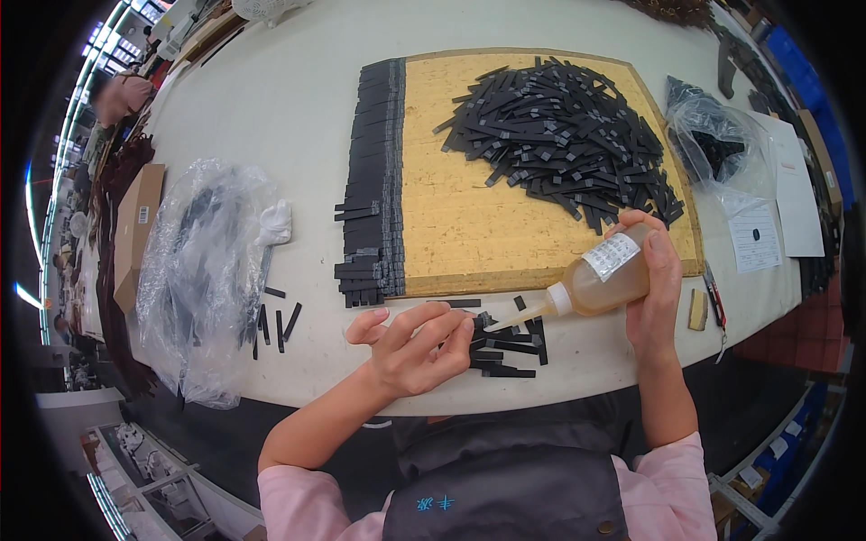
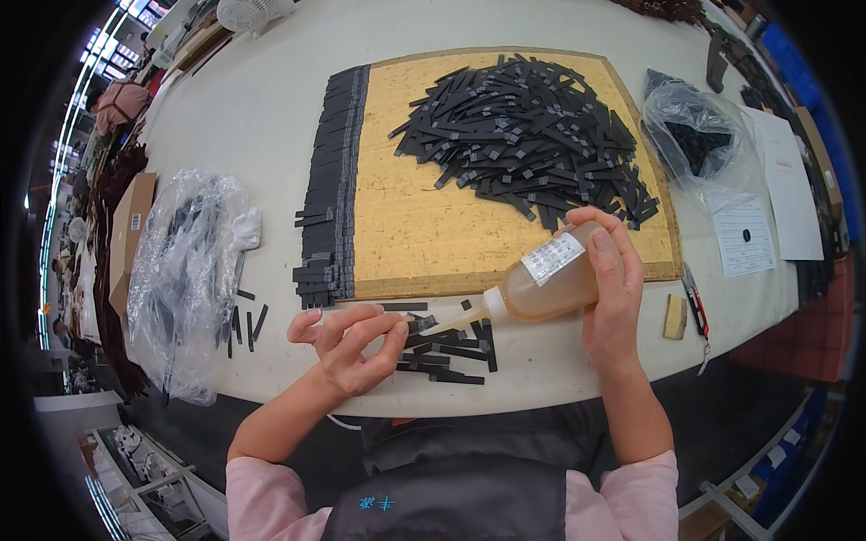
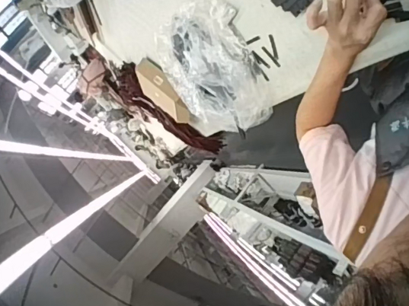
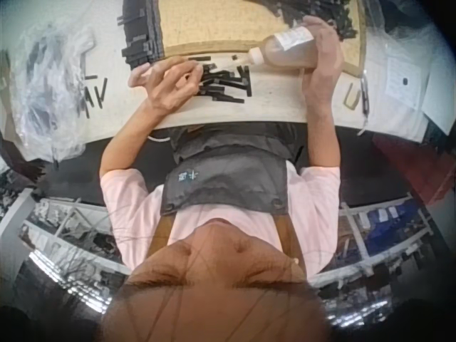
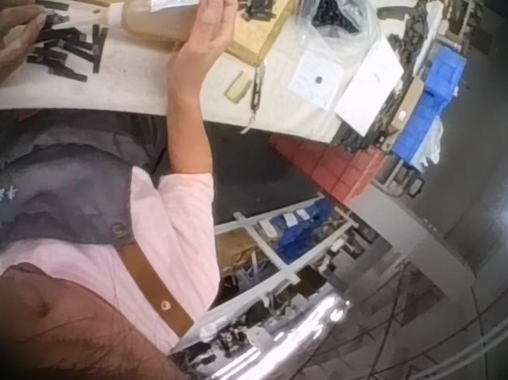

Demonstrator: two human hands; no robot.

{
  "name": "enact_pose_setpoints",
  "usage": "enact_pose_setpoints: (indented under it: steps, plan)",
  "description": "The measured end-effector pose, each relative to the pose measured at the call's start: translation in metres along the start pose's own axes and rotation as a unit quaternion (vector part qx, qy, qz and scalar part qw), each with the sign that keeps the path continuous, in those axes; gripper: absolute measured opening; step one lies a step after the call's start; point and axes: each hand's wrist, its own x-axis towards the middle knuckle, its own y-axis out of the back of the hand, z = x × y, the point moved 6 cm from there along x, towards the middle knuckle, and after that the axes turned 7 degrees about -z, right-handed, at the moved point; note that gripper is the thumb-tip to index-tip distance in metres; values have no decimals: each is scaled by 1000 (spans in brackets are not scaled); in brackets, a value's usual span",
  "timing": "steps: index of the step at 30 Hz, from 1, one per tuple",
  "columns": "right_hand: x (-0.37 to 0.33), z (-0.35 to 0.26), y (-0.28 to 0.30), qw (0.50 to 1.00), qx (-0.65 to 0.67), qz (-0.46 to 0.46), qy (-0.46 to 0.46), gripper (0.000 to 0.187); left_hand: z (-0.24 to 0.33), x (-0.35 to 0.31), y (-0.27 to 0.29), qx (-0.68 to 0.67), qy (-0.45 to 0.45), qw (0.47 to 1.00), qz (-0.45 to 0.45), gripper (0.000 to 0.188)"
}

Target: The person applies glue from a squeeze bottle to small black rectangular components and places them onto a yellow board. They occasionally use a small wooden block to press the glued pieces into place. The task involves repetitive handling of individual parts from a pile on the table.

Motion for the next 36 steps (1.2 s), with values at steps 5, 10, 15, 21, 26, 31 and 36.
enact_pose_setpoints:
  steps: [5, 10, 15, 21, 26, 31, 36]
  plan:
    - [1, 1, 2, 999, 47, -3, -9, 38, -1, -1, 2, -5, 11, 1000, 10, 24]
    - [2, 4, 4, 1000, -3, 20, -21, 44, -1, 1, 4, -15, 5, 1000, 16, 23]
    - [1, 4, 3, 1000, -14, 10, -25, 44, 0, 0, 3, -13, 1, 1000, 15, 22]
    - [0, 0, -2, 999, 45, -21, -23, 35, -1, -2, 4, -5, 0, 1000, 7, 21]
    - [2, 1, 1, 999, 40, 16, -26, 34, 0, -2, 4, -10, 2, 1000, 7, 20]
    - [2, 3, 2, 999, 17, 0, -33, 34, 0, 0, 4, -15, -1, 1000, 3, 21]
    - [4, 3, 7, 996, 55, -31, -64, 38, -1, 1, 7, -10, 2, 1000, 11, 22]
